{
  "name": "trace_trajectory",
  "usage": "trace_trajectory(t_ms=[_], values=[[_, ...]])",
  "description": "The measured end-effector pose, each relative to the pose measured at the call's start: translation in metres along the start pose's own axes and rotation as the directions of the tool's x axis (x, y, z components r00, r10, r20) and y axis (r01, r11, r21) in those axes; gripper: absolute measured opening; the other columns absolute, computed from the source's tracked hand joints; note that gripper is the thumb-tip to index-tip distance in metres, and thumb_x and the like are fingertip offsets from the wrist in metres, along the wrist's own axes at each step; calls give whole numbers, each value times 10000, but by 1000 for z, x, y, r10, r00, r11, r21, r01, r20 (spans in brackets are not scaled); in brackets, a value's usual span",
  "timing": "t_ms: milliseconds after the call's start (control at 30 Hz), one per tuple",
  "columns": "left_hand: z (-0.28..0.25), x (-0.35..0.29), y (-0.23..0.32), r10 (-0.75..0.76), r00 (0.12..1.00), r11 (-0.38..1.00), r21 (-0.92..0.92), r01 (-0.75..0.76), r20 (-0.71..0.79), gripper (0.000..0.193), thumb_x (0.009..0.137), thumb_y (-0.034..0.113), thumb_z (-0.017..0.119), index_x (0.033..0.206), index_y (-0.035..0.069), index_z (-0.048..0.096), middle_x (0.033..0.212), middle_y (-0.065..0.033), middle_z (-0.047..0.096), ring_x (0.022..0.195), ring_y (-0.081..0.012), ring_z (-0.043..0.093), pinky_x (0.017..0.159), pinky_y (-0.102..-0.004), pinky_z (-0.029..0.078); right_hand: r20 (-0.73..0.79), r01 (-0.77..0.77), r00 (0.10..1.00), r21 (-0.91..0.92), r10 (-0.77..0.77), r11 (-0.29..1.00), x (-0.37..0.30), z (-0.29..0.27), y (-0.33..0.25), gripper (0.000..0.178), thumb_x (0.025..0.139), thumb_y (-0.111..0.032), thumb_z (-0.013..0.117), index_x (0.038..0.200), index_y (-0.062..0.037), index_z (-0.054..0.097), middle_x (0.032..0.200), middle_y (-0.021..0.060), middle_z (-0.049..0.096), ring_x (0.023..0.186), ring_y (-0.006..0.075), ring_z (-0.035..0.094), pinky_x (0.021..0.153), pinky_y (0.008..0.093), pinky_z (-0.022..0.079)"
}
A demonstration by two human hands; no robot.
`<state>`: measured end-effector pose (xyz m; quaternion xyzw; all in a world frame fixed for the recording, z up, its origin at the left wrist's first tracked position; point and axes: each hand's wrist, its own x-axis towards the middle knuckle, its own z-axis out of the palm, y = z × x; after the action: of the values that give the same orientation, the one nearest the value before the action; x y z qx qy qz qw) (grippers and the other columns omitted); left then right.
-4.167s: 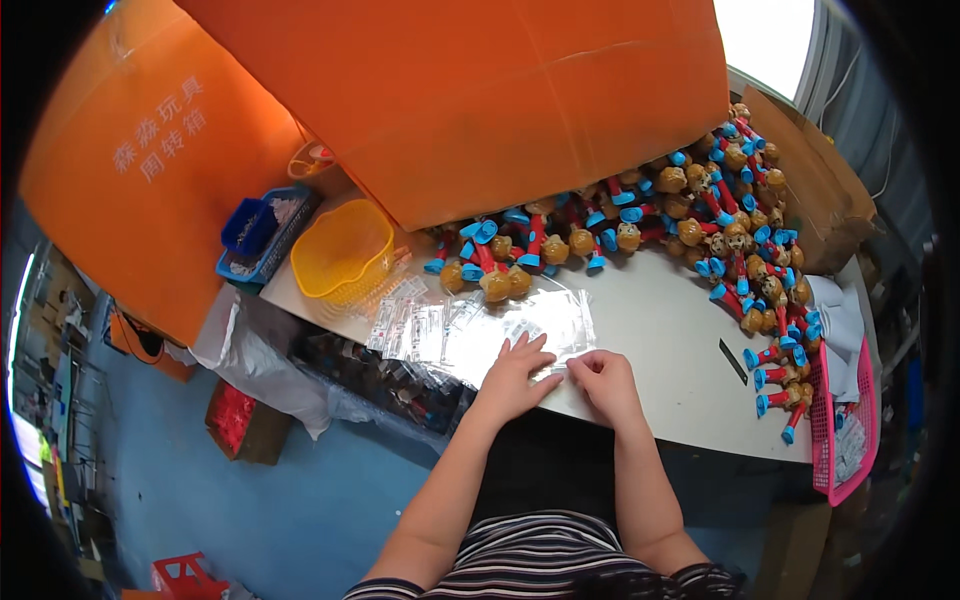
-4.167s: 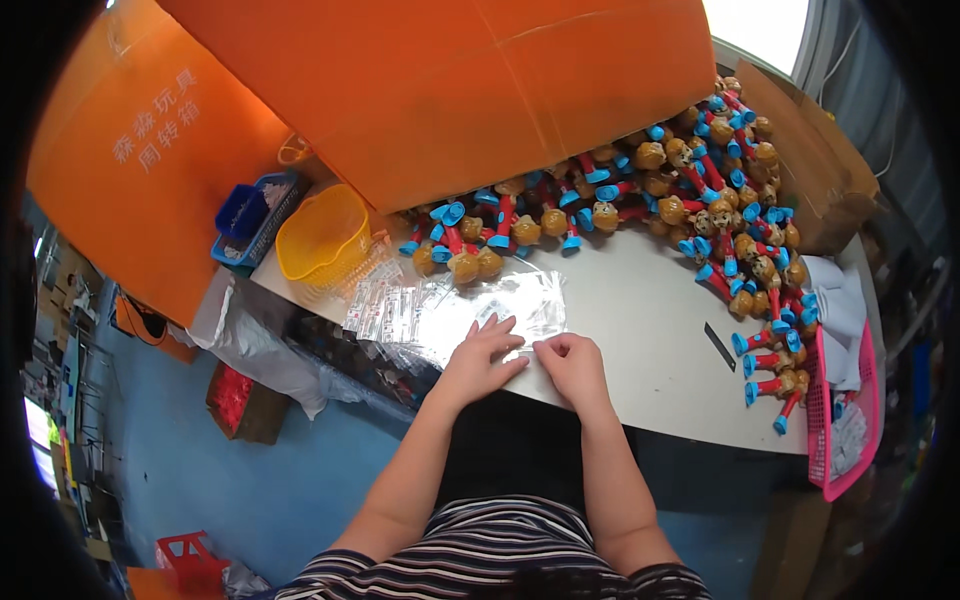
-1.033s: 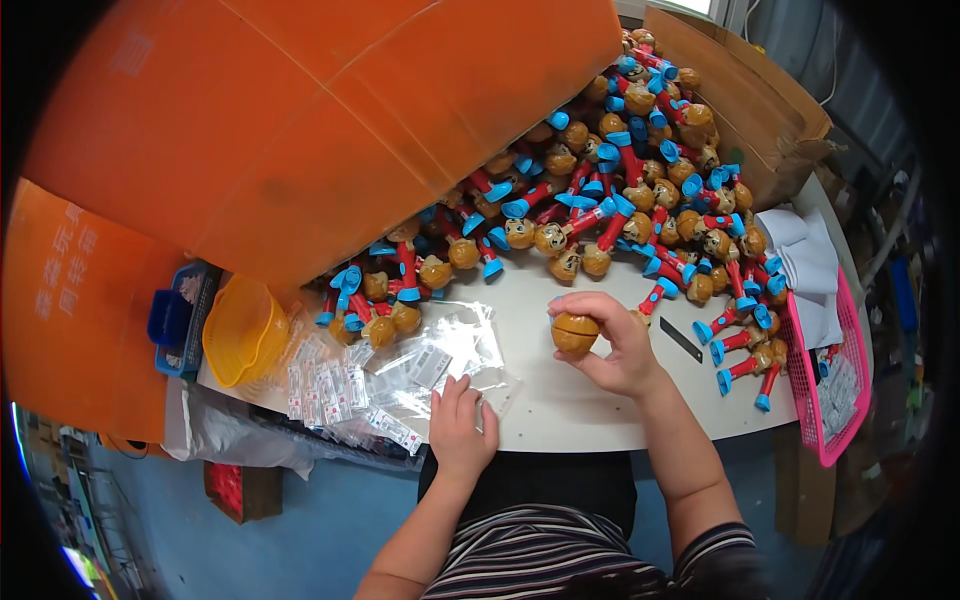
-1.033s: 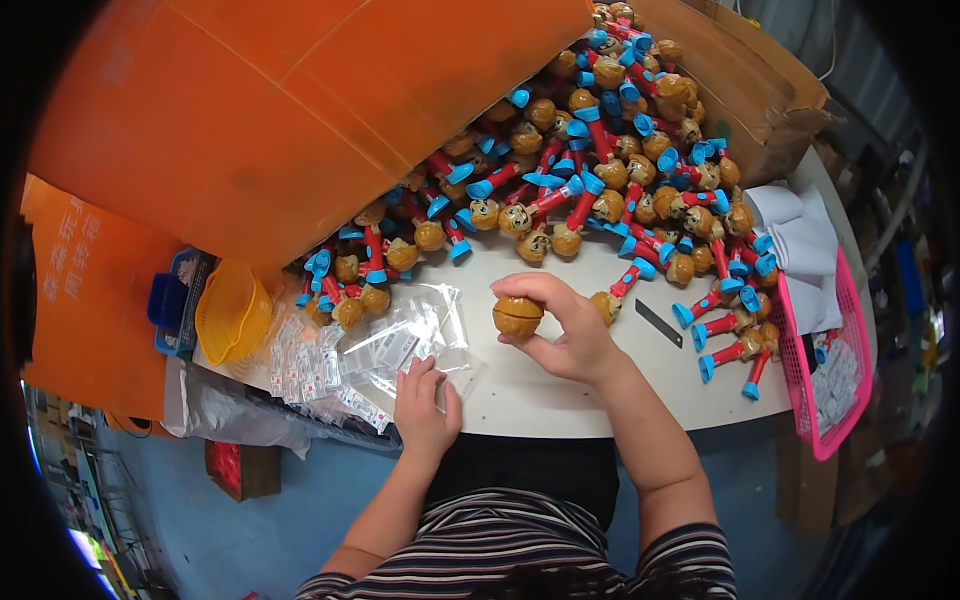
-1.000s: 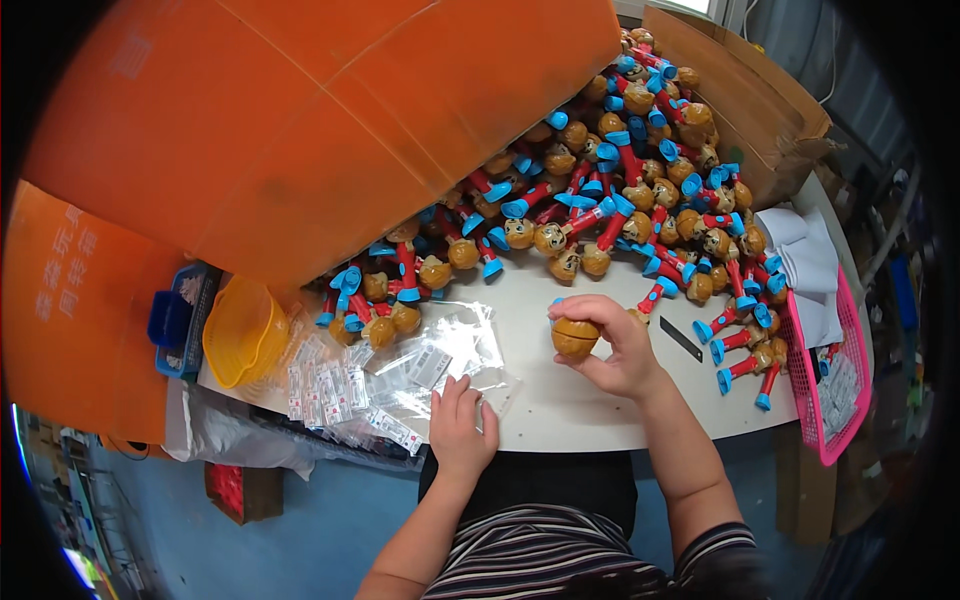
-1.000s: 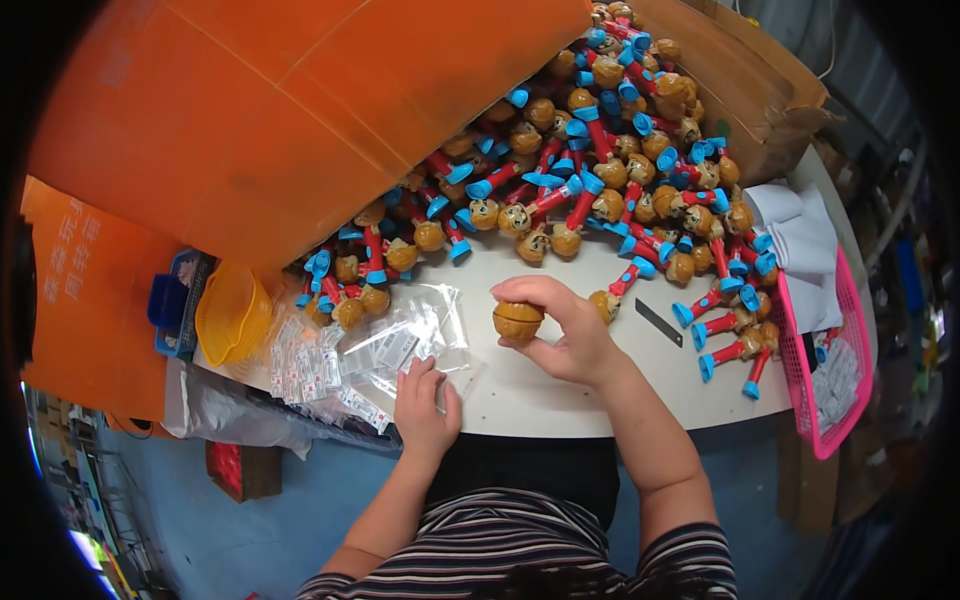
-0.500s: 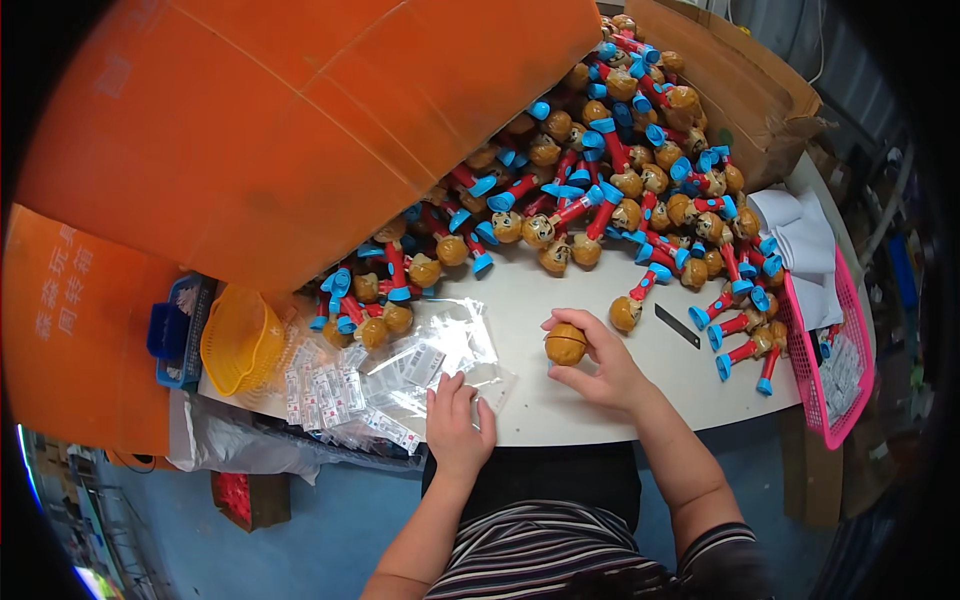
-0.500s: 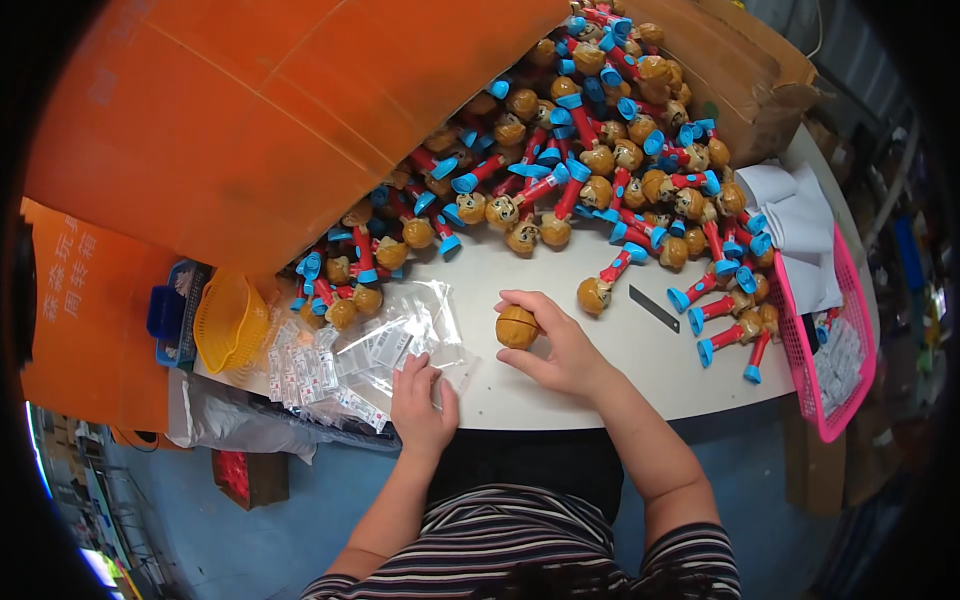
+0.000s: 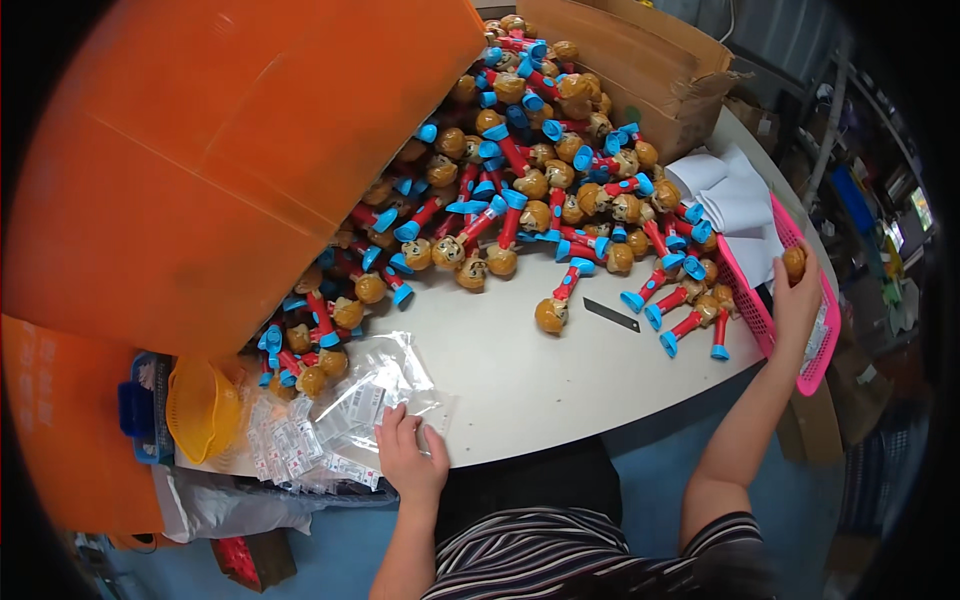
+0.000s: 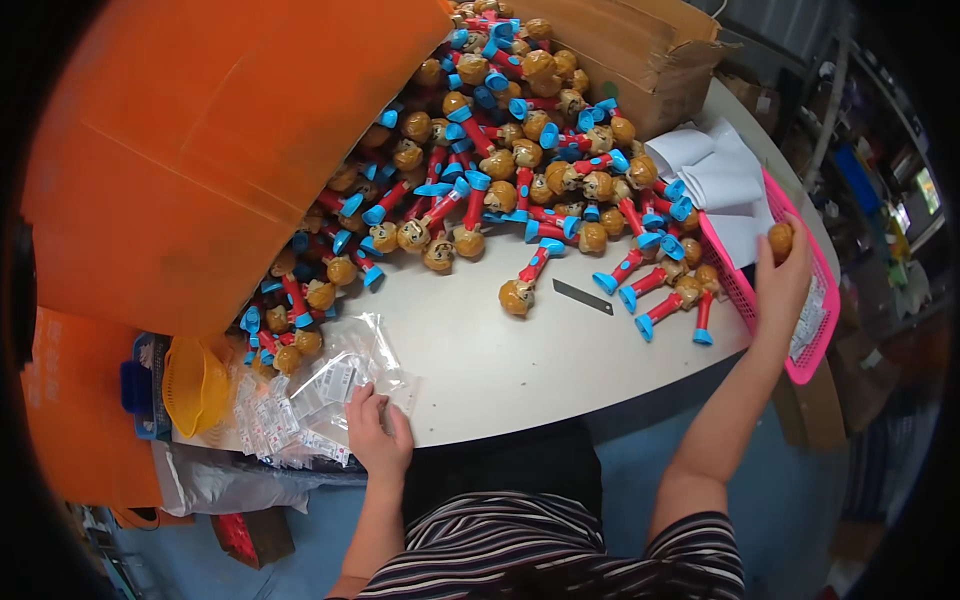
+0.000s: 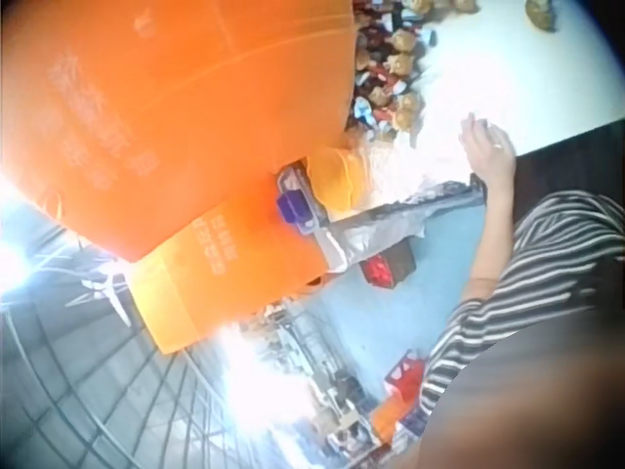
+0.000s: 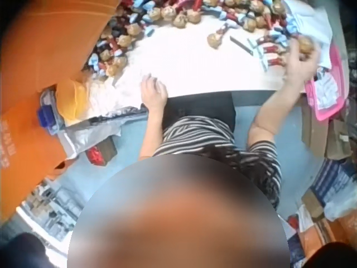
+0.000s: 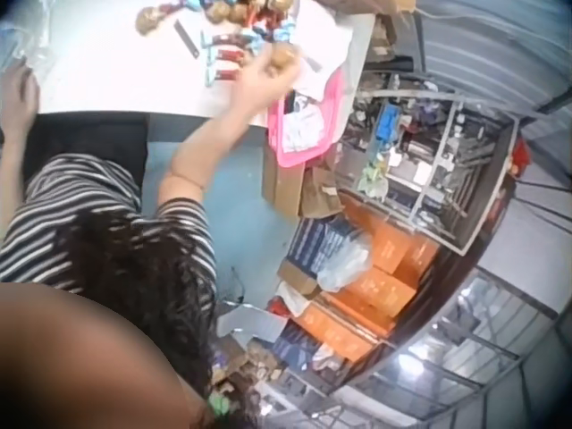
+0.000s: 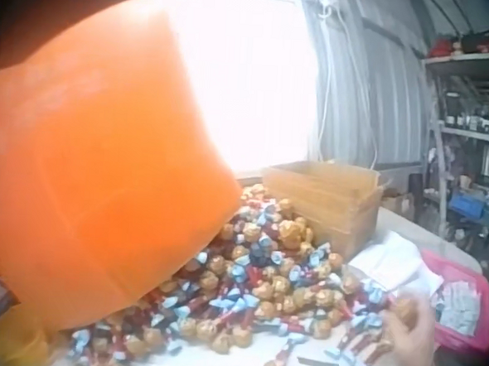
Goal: Packaging toy dolls into clear plastic bags and sealing them with adhesive.
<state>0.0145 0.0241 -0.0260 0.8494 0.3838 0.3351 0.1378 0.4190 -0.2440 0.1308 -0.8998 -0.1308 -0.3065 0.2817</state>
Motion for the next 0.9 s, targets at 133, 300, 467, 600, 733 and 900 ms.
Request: trace_trajectory(t_ms=[133,300,467,600,733,900], values=[[-2,1,-3,5,1000,1000,14,-5,-25,200,800,88,634,989,30,605,1196,-176,612,1188,-419,548,1048,-535,377,54,-96,993,-127,103,987,43,23,112,509,873,-267,698,1309,-58,540,1218,221,621,1140,399,594,936,410,491],[12,2,-3,6,1000,1000,-26,-6,-22,202,799,103,641,986,35,610,1199,-173,608,1184,-420,552,1035,-543,388,-126,-96,992,-597,25,796,72,44,268,453,888,-309,668,1222,-9,604,1058,232,677,971,397,654,848,419,511],[-5,1,-4,16,998,999,45,-13,-62,180,797,57,641,968,13,604,1168,-191,620,1145,-425,566,1009,-494,419,393,-148,917,178,67,973,3,48,24,376,889,-255,669,1167,-2,644,1013,184,696,892,217,660,783,332,517],[-10,4,-5,7,998,1000,-19,-8,-58,152,796,40,649,941,14,611,1166,-190,619,1128,-420,575,1007,-488,419,414,391,662,520,-624,759,-70,85,-103,329,795,34,684,1111,-44,635,1129,117,642,1044,299,622,845,372,521],[-16,7,-5,29,1000,997,-66,-29,3,129,797,29,669,918,21,626,1148,-182,629,1085,-393,608,939,-433,479,360,716,422,431,-832,550,-91,140,-117,346,756,37,656,1087,-61,630,1172,98,609,1110,309,566,921,401,488],[-22,1,-13,-32,999,993,-109,36,38,143,794,40,693,919,15,629,1129,-177,636,1054,-349,635,798,-366,549,336,714,347,511,-876,479,-94,131,-131,262,759,22,666,1011,-43,630,1003,103,632,1000,299,574,855,398,483]])
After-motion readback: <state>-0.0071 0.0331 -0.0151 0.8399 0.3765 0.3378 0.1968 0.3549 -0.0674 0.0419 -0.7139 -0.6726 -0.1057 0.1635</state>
